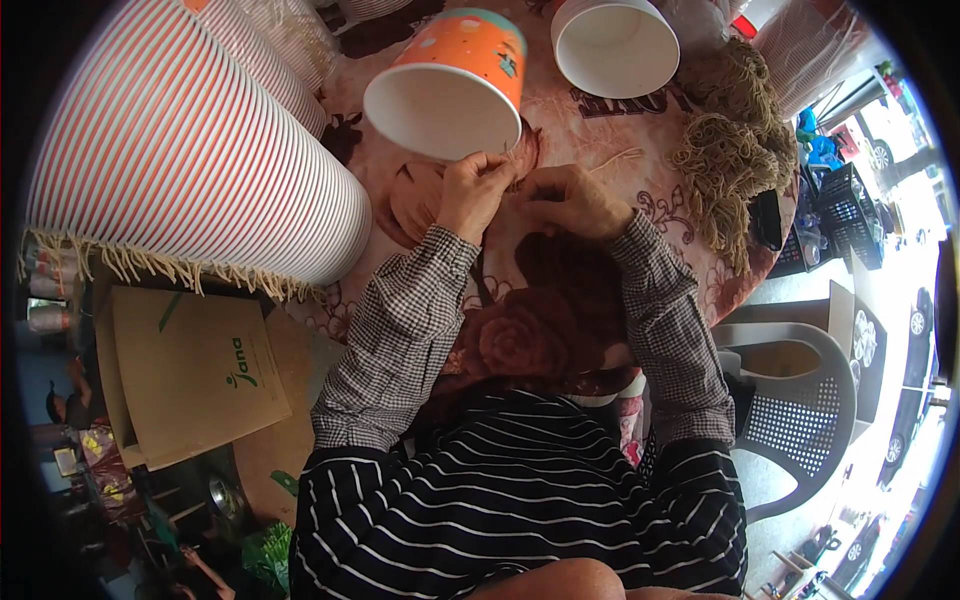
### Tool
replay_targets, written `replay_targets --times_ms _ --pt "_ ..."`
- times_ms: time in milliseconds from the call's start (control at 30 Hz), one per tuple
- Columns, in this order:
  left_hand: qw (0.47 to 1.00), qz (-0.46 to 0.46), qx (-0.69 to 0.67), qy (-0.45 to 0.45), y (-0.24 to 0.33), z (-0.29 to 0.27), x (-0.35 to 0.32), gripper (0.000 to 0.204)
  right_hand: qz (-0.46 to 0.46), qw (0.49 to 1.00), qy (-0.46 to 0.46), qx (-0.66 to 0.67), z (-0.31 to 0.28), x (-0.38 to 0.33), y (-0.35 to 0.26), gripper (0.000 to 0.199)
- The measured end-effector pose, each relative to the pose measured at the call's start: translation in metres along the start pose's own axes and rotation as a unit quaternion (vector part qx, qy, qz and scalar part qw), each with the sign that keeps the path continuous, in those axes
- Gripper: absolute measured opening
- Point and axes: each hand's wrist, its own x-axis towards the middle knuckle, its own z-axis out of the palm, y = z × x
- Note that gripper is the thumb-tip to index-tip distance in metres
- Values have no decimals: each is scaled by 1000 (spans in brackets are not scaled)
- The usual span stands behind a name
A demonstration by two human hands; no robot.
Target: Attaching string handles to paper buckets in a production setting.
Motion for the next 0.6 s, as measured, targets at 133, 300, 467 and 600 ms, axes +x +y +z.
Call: replay_targets --times_ms 133,300,467,600 --pt "998 -20 -22 51 3 0 2 17 18 998 -40 -36 1 0 -2 12" --pt "994 -48 -89 46 1 -13 10 13 34 998 -38 -36 0 3 -1 12" --pt "961 -108 -253 -1 9 -26 12 13 30 997 67 -37 -4 3 3 16" --pt "925 -175 -336 -27 10 -26 9 13 39 989 138 -22 -7 6 4 18"
